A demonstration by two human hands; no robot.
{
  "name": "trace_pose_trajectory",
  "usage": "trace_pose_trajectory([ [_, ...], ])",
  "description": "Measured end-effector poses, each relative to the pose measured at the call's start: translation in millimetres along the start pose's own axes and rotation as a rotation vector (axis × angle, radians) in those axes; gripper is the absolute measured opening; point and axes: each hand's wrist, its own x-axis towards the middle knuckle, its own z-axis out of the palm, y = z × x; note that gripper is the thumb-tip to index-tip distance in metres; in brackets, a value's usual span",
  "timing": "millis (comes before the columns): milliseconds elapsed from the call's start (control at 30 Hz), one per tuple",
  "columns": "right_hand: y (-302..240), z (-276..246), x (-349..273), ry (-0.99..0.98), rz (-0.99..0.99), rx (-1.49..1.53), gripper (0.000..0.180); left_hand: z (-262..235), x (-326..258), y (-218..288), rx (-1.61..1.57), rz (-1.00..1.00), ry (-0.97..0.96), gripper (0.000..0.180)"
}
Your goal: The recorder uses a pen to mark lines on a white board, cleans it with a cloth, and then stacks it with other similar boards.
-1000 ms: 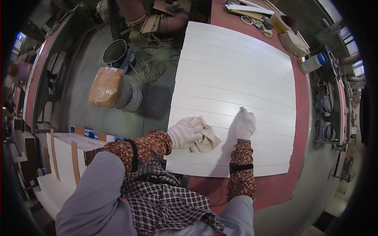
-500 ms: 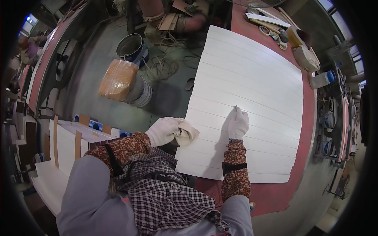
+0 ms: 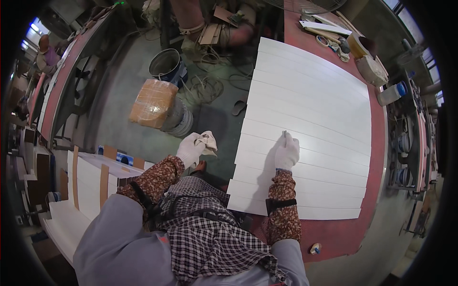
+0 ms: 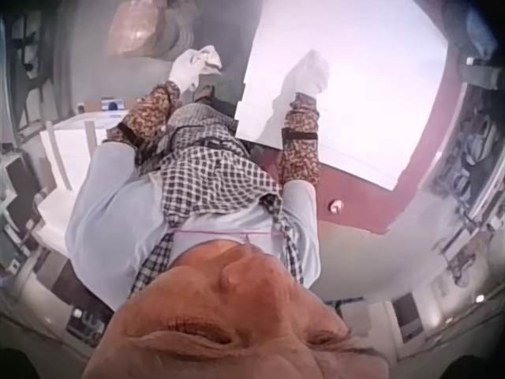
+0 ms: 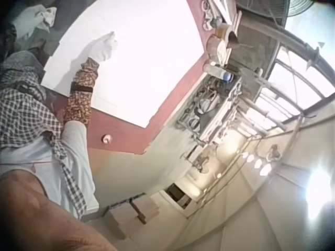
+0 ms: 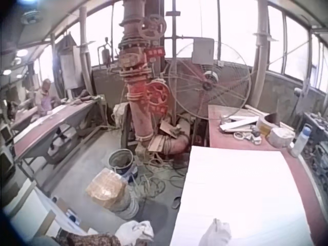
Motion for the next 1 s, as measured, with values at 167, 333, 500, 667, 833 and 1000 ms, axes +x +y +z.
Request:
trace_pose_trajectory([
  [167,-72.7,36.9,-17.9,-0.158,-0.36,-0.079,0.017,-1.8,-5.9,-16.3,0.001,-0.021,-0.095,0.033],
  [333,-82.8,43.9,-27.0,-0.147,-0.431,-0.032,0.016,-31.4,-13.7,-32.8,-0.059,-0.073,-0.063,0.033],
  [500,-71.6,23.7,-0.3,-0.041,-0.215,-0.082,0.018,-28.2,-9.7,-40.5,-0.092,-0.038,-0.075,0.032],
  [667,-79.8,26.2,-75.4,-0.457,-0.756,0.004,0.023,-25.2,-0.7,-40.2,-0.091,0.0,-0.156,0.031],
  [833,-47.3,-98.5,-119.3,0.0,0.209,0.026,0.025,-31.2,-5.5,19.7,-0.069,0.107,-0.376,0.03],
  [1000,138.8,-143.3,-222.3,0.225,0.506,-0.372,0.026,1.5,-28.6,102.7,-0.046,0.235,-0.81,0.024],
])
